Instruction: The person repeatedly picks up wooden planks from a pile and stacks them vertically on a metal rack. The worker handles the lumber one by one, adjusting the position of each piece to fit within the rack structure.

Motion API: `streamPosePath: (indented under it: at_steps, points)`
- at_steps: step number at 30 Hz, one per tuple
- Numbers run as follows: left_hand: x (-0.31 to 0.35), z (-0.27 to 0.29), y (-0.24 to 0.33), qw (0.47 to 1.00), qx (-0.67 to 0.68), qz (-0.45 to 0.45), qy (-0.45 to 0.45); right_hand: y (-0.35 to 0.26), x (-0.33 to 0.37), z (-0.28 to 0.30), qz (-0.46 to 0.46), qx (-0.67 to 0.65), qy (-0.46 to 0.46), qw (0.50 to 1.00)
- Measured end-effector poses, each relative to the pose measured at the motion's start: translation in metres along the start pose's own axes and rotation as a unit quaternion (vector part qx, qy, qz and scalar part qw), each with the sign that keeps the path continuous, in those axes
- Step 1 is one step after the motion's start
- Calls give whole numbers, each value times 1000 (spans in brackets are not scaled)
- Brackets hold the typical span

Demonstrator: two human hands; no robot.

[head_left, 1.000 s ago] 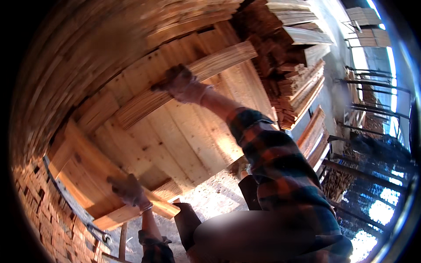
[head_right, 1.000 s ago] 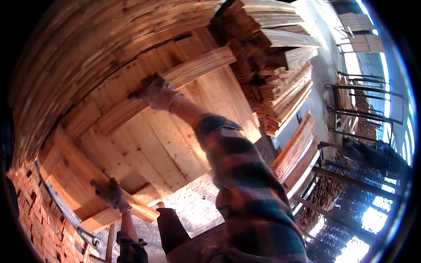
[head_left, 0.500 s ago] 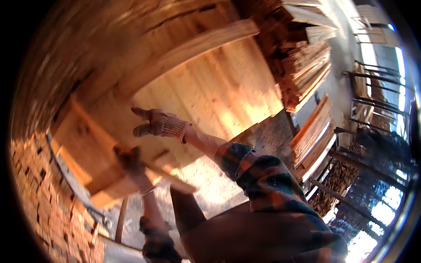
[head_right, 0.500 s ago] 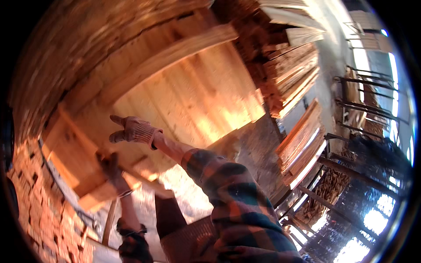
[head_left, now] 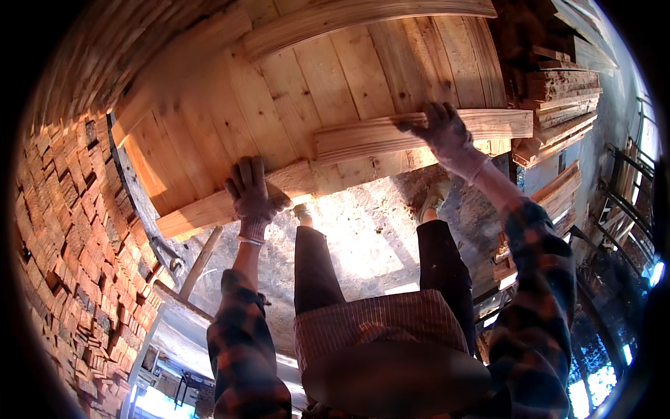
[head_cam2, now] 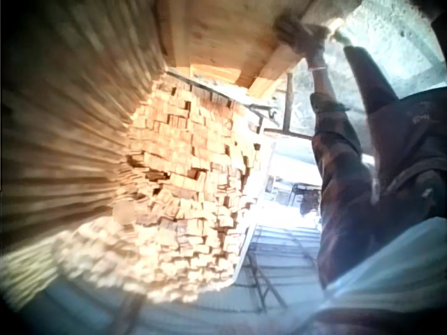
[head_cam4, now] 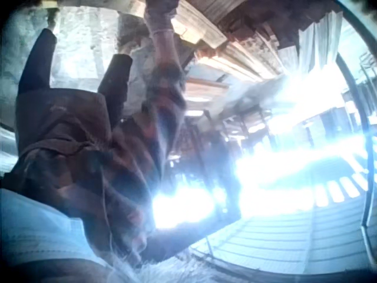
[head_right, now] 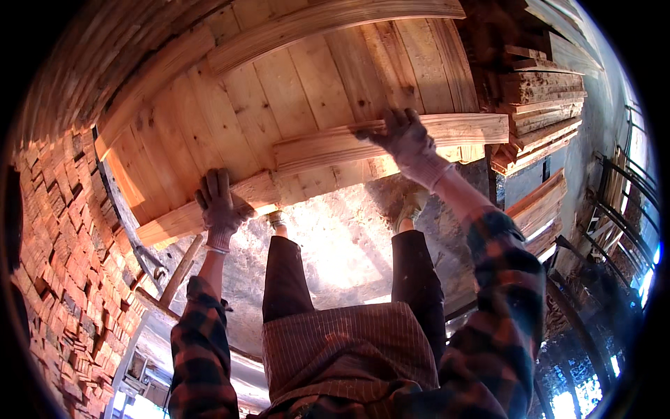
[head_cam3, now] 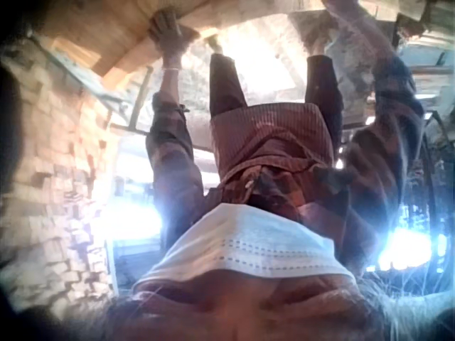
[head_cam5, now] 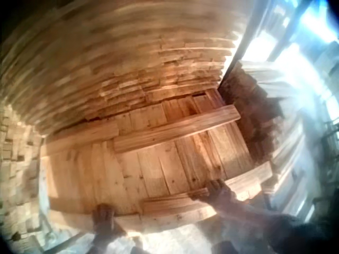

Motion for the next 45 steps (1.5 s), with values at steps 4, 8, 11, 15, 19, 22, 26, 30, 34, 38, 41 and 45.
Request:
streamPosePath:
  at_steps: [4,8,11,15,19,22,26,30,34,38,41,45]
  points:
    - [0,-6,-2,999,-20,0,30,1,-3,9,-79,-168,38,982]
    - [-2,4,4,995,43,-64,69,-22,9,-30,-143,-154,-111,971]
    - [7,-4,18,978,64,-126,156,-17,5,-13,-228,206,-48,950]
    - [2,6,24,995,-101,10,-2,-17,26,-34,-201,-344,-165,902]
    - [3,18,2,995,-98,32,-9,1,5,-26,-385,-603,-162,679]
    - [3,-5,16,994,-103,-34,-7,12,43,-9,-426,-608,-177,646]
    - [-4,-40,-30,981,-192,-10,9,-5,26,-27,-446,-573,-105,680]
    - [1,-23,-18,974,-221,-24,49,-3,26,-17,-433,-659,-175,590]
    - [6,2,21,973,-225,-32,-31,-3,51,-10,-501,-713,-91,482]
    - [-12,-10,-5,988,42,-112,-93,-1,57,0,-524,-616,-60,585]
    - [-24,44,42,957,164,-217,103,32,90,64,-419,-564,-72,709]
    - [-30,93,187,899,422,-112,-39,34,231,71,-552,-612,-141,548]
Point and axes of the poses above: each hand's wrist, its own x-axis away from the middle knuckle, its own z-axis out of the back of the hand, y = z × x, the point moved 10 cm from there along -x, towards the middle knuckle, and after that the axes turned 1 degree about z, right-handed, at the moved point
